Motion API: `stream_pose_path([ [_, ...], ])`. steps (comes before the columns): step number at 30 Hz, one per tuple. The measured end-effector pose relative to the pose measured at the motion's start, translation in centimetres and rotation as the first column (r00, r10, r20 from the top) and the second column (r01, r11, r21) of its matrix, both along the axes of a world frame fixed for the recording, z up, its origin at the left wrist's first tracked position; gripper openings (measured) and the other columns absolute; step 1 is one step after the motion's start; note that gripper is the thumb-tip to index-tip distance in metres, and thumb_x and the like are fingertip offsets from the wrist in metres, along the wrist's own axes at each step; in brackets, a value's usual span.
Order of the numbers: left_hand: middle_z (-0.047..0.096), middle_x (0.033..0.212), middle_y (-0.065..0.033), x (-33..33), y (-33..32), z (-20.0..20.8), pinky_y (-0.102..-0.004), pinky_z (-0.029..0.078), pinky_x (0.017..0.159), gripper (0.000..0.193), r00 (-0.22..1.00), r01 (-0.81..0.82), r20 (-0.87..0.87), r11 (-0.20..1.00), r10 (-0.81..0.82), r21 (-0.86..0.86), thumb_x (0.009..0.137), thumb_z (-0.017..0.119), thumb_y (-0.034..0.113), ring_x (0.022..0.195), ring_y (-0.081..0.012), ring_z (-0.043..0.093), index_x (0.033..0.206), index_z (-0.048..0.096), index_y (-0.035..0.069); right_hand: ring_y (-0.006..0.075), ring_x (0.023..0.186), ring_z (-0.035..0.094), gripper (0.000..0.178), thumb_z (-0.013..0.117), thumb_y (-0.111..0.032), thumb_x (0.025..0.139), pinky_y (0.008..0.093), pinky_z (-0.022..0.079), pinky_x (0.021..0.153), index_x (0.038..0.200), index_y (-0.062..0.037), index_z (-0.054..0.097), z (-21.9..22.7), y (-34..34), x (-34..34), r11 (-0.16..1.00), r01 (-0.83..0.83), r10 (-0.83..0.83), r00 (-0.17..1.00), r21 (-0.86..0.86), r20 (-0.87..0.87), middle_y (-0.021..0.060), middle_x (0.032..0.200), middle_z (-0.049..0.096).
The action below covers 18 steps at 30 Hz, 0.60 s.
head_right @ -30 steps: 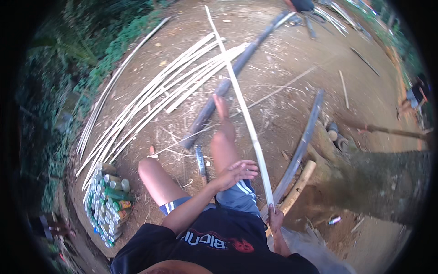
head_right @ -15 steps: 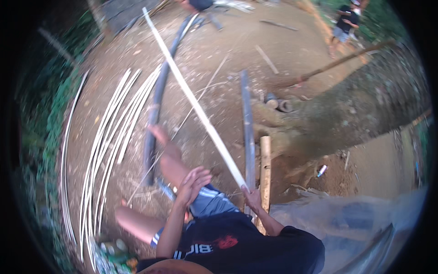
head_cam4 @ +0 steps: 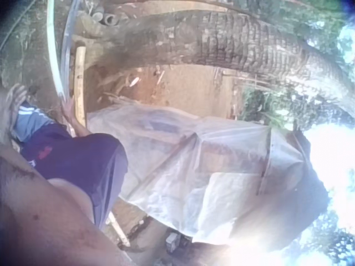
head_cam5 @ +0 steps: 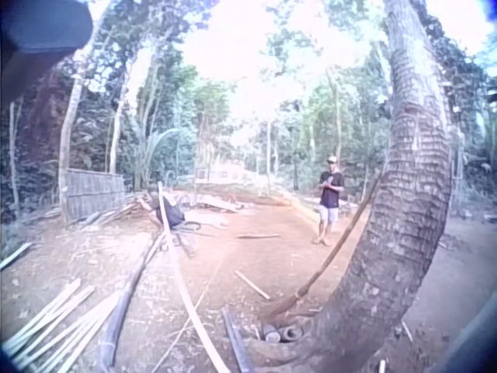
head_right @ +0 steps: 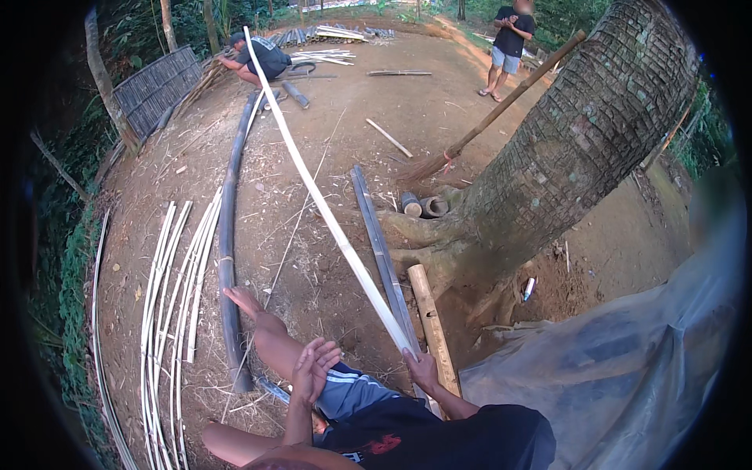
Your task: The person shaves a long strip of wood using a large knife while sitting on the ground, periodically checking the thickness and smoothness of the piece.
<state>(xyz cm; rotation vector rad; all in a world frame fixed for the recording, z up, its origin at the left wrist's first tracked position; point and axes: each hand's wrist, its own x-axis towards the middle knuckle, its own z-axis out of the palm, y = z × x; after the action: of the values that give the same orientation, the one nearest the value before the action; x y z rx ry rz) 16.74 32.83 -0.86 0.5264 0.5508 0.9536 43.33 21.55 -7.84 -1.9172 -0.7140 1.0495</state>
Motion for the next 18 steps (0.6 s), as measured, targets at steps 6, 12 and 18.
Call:
stream_pose_path([
  [6,0.054,0.127,-0.0220,-0.3,-0.3,0.1,-0.0437,0.046,0.101,0.042,1.000,0.003,-0.014,1.000,-0.003,0.016,0.103,0.042,0.027,0.116,-0.0336,0.057,0.135,0.040,-0.001,0.0105,0.040,0.051,0.055,0.059,-0.052,0.091,0.0250,0.040,0.037,0.062,-0.0056,0.053,1.6,0.6,-0.6,0.997,0.070,-0.069,0.997,0.028,-0.022,0.0016,0.052,0.050],
  [12,0.054,0.129,-0.0223,0.2,-0.1,0.2,-0.0424,0.046,0.101,0.042,1.000,-0.003,0.012,1.000,0.003,0.014,0.104,0.042,0.026,0.118,-0.0329,0.056,0.136,0.040,-0.002,0.0098,0.038,0.048,0.053,0.057,-0.048,0.094,0.0244,0.037,0.035,0.060,-0.0086,0.048,1.1,1.3,-0.5,0.993,0.108,-0.103,0.990,0.051,-0.091,-0.0007,0.050,0.043],
  [18,0.053,0.130,-0.0218,-0.6,-0.2,0.5,-0.0434,0.045,0.103,0.042,1.000,0.000,0.023,1.000,-0.001,0.018,0.104,0.041,0.025,0.118,-0.0326,0.056,0.137,0.039,-0.002,0.0109,0.038,0.048,0.047,0.056,-0.042,0.096,0.0261,0.039,0.033,0.066,-0.0067,0.050,-0.9,3.0,-2.0,0.989,0.140,-0.132,0.981,0.048,-0.139,0.0001,0.051,0.042],
])
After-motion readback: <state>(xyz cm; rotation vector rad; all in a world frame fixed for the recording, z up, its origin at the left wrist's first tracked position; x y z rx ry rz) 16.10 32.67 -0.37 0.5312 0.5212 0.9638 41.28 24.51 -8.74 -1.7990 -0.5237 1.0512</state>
